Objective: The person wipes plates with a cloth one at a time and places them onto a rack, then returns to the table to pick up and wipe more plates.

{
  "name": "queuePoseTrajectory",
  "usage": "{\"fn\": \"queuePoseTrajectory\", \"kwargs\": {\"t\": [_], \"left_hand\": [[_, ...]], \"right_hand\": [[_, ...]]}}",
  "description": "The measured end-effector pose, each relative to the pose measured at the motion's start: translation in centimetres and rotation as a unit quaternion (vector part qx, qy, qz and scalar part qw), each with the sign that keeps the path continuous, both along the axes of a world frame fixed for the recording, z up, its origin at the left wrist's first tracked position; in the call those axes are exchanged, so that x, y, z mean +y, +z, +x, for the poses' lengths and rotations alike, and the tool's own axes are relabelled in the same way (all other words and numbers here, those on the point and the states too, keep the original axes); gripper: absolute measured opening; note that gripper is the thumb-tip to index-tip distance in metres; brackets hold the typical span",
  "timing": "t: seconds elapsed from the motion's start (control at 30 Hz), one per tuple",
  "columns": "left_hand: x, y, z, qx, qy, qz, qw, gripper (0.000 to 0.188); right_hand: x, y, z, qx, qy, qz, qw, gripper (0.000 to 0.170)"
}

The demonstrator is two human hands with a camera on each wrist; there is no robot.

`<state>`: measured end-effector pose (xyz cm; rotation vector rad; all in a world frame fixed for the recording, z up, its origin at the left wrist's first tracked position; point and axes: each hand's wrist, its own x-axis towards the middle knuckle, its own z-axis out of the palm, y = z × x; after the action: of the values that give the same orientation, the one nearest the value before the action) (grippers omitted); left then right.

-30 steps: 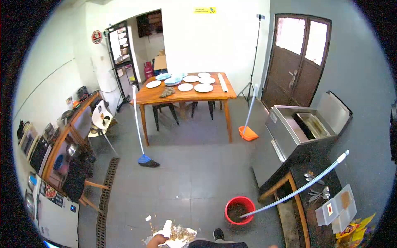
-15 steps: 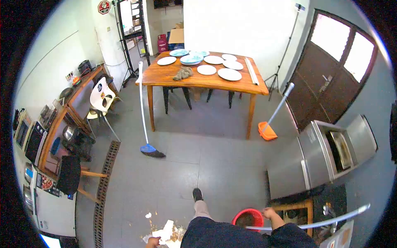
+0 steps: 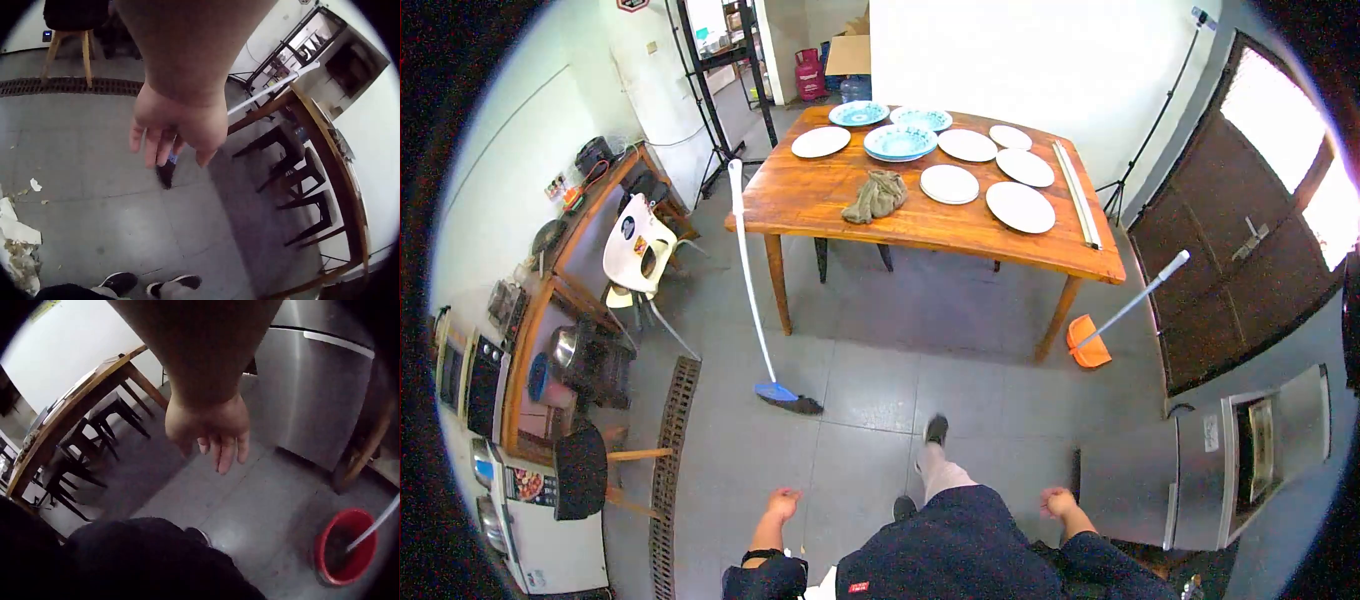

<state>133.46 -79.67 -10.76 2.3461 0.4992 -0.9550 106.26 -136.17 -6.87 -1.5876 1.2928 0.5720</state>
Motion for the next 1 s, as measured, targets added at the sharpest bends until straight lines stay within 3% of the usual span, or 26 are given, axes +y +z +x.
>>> {"fn": "queuePoseTrajectory", "kwargs": {"t": [0.07,0.1,0.17,0.23,0.3,0.33,0.37,0.4,0.43,0.47,0.5,0.53,0.6,0.7,0.8,0.9,1.0], "left_hand": [[-0.2,-1.9,3.8,-0.017,-0.079,-0.042,0.996,0.05],[-0.4,-2.9,5.4,-0.022,-0.083,-0.039,0.996,0.049],[-1.4,-4.4,8.3,-0.03,-0.059,-0.008,0.998,0.047],[-3.4,-3.3,11.8,0.0,0.025,-0.018,1.0,0.045],[-8.0,4.1,14.8,0.065,0.133,-0.089,0.985,0.044],[-10.0,6.5,17.1,0.055,0.099,-0.074,0.991,0.043],[-12.0,8.7,19.8,0.046,0.066,-0.059,0.995,0.043],[-12.9,9.7,21.6,0.038,0.032,-0.046,0.998,0.042],[-11.7,6.0,23.6,-0.031,-0.001,-0.027,0.999,0.041],[-10.8,2.2,25.5,-0.098,-0.034,-0.009,0.995,0.04],[-12.1,3.0,27.3,-0.119,0.041,-0.104,0.987,0.04],[-14.4,5.1,29.9,-0.141,0.116,-0.198,0.963,0.04],[-17.7,8.1,33.9,-0.198,0.122,-0.241,0.942,0.04],[-21.9,12.7,40.3,-0.224,0.078,-0.285,0.929,0.035],[-25.7,14.6,45.6,-0.219,0.054,-0.38,0.897,0.033],[-29.5,16.6,51.5,-0.201,-0.025,-0.409,0.889,0.033],[-33.4,18.3,56.2,-0.18,-0.119,-0.432,0.876,0.035]], "right_hand": [[-0.6,0.1,3.1,0.046,-0.031,0.084,0.995,0.022],[-1.1,-0.1,4.9,0.092,0.032,0.073,0.993,0.025],[-3.6,-1.4,9.6,0.074,0.254,-0.012,0.964,0.029],[-7.4,-3.1,13.1,0.051,0.46,-0.098,0.881,0.032],[-10.9,-5.2,14.0,0.027,0.638,-0.175,0.749,0.037],[-12.5,-5.7,15.8,0.02,0.648,-0.184,0.739,0.032],[-14.2,-5.8,18.7,0.028,0.6,-0.179,0.779,0.028],[-15.0,-4.1,23.1,0.025,0.402,-0.127,0.906,0.024],[-15.0,-2.2,27.1,-0.014,0.176,-0.067,0.982,0.02],[-15.1,-0.6,30.6,-0.061,0.019,-0.046,0.997,0.018],[-15.2,0.8,33.7,-0.097,-0.052,-0.044,0.993,0.017],[-15.9,0.9,35.8,-0.098,-0.034,-0.034,0.994,0.016],[-16.8,0.3,39.2,-0.096,-0.001,-0.013,0.995,0.015],[-16.2,3.2,43.9,-0.013,0.161,-0.003,0.987,0.013],[-13.8,7.9,46.9,0.002,0.062,0.028,0.998,0.012],[-11.9,11.8,48.7,-0.057,-0.067,0.016,0.996,0.015],[-11.2,14.9,51.7,-0.164,-0.137,0.003,0.977,0.017]]}}
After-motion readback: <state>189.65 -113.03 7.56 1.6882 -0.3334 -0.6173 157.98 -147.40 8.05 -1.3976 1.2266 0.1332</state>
